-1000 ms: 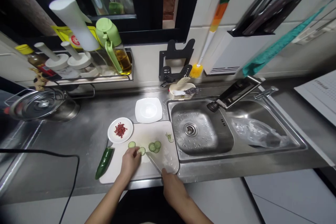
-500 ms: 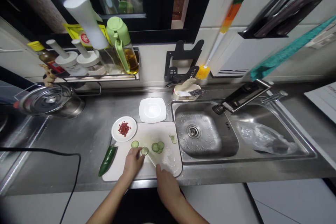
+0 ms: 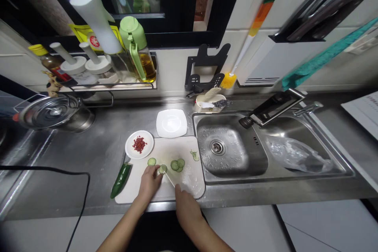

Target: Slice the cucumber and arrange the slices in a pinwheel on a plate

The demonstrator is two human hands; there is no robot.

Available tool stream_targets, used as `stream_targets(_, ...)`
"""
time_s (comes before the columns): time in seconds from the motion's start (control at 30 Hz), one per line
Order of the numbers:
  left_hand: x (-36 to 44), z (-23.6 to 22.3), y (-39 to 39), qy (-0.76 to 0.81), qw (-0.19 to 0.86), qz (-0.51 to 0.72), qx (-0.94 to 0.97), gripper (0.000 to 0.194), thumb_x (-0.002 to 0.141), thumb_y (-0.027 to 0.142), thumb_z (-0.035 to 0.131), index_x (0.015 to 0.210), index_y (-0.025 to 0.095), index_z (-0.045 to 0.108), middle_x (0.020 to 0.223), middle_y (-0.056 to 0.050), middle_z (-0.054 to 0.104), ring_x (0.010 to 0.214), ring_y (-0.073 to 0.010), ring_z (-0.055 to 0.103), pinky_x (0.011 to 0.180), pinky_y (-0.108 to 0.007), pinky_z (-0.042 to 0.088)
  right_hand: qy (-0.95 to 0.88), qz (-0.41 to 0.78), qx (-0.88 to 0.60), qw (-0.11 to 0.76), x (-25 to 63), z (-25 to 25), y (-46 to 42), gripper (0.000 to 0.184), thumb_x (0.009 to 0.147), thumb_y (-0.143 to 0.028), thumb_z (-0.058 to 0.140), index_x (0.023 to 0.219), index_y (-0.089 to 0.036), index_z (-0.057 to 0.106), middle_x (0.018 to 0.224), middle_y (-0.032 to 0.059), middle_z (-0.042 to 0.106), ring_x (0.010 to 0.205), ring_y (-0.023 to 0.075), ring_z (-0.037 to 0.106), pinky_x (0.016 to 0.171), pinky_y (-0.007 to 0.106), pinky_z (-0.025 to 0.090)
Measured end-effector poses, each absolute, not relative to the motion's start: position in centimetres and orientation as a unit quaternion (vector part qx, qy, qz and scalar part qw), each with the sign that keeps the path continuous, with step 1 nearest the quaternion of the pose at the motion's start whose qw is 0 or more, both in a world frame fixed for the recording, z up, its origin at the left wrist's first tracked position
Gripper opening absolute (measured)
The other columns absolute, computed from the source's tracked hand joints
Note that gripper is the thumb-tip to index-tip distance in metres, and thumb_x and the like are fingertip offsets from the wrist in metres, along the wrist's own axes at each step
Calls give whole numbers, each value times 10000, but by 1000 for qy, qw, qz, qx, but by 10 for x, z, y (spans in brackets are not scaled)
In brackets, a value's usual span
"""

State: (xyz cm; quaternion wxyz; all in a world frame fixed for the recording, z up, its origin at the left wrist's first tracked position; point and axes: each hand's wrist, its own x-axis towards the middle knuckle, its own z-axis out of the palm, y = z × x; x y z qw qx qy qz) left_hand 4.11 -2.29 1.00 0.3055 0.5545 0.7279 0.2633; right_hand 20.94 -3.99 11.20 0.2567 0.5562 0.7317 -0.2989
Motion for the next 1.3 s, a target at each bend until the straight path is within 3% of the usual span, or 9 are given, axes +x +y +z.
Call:
stream_targets(0.33,41,10,-21,731,312,252,552,265,731,168,565,989,176,625,945,-72,606,897,-203,584,857,-339,446,729,-321,567,210,208,102,-48,566,813,24,284,1355,-84,405,1058,173,644,996,218,602,850,273,421)
stream_targets(0.6,41,12,-18,736,303,251,551,225,700,164,582,923,180,615,890,-56,611,867,-198,580,828,-321,442,722,-327,567,224,222,94,-59,575,805,35,275,1357,-64,405,1096,183,632,1023,252,589,863,316,431)
stream_targets(0.8,43,16,-16,740,310,248,543,89,745,252,557,800,193,595,754,-27,599,698,-165,549,688,-273,423,698,-350,578,237,240,103,-67,637,745,83,286,1349,-81,407,1095,160,639,1001,242,600,833,311,447)
stream_targets(0.9,46,20,-15,743,325,252,528,127,786,288,510,726,201,580,671,-4,587,625,-143,530,640,-247,400,686,-358,585,244,245,109,-68,666,718,97,300,1343,-104,411,1091,145,644,1004,228,602,819,287,445)
stream_targets(1.3,14,28,2,790,298,299,445,181,751,321,512,818,197,626,704,-5,664,636,-153,596,643,-247,424,676,-381,586,234,250,112,-69,669,723,90,300,1361,-89,388,1150,168,615,1058,236,580,870,305,432)
